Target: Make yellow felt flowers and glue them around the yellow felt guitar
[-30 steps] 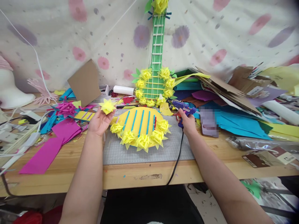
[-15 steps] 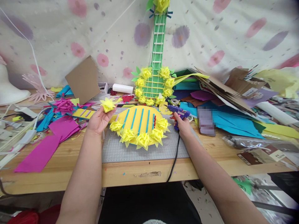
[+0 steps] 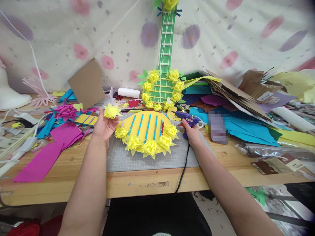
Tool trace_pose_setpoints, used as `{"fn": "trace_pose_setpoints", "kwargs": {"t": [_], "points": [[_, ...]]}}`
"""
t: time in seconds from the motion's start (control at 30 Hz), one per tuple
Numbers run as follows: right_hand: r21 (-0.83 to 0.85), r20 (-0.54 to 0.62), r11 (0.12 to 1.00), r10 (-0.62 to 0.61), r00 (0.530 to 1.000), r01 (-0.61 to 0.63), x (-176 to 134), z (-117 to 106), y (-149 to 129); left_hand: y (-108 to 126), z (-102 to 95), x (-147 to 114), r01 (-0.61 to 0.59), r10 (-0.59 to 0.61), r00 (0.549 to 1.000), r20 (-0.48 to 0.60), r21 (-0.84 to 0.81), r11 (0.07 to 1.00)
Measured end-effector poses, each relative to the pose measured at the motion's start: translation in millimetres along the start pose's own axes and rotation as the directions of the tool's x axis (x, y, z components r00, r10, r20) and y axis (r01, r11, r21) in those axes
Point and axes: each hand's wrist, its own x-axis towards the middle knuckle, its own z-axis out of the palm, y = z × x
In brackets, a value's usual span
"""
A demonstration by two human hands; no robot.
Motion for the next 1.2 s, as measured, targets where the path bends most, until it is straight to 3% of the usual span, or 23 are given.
{"fn": "trace_pose_setpoints", "kwargs": {"t": [0.2, 0.4, 0.67, 0.8, 0.97, 1.1, 1.2], "points": [[-0.058, -0.025, 0.998, 0.035, 0.999, -0.036, 1, -1, 0, -2, 0.3, 2, 0.024, -0.024, 1.000, 0.004, -0.034, 0.999], [-0.070, 0.008, 0.998, -0.008, 1.000, 0.008, 2, -1, 2, -4, 2.7, 3, -0.011, 0.012, 0.999, 0.042, -0.025, 1.000], [0.002, 0.034, 1.000, -0.010, 0.999, 0.010, -1, 0, -2, -14, 39.5, 4, 0.121, -0.131, 0.978, 0.163, 0.072, 0.990], [-0.004, 0.147, 0.999, -0.041, 0.988, 0.042, -3, -1, -22, -25, 58.3, 8, 0.233, -0.253, 0.949, 0.190, 0.123, 0.965], [-0.147, 0.360, 0.973, -0.117, 0.926, 0.180, -8, 4, -71, -38, 66.1, 13, 0.298, -0.320, 0.937, 0.140, 0.159, 0.941], [-0.266, 0.499, 0.932, -0.085, 0.863, 0.245, -14, 17, -102, -45, 68.2, 12, 0.321, -0.356, 0.908, 0.221, 0.182, 0.930], [-0.269, 0.543, 0.910, -0.127, 0.830, 0.315, -18, 25, -112, -50, 70.3, 11, 0.325, -0.366, 0.890, 0.273, 0.184, 0.928]]}}
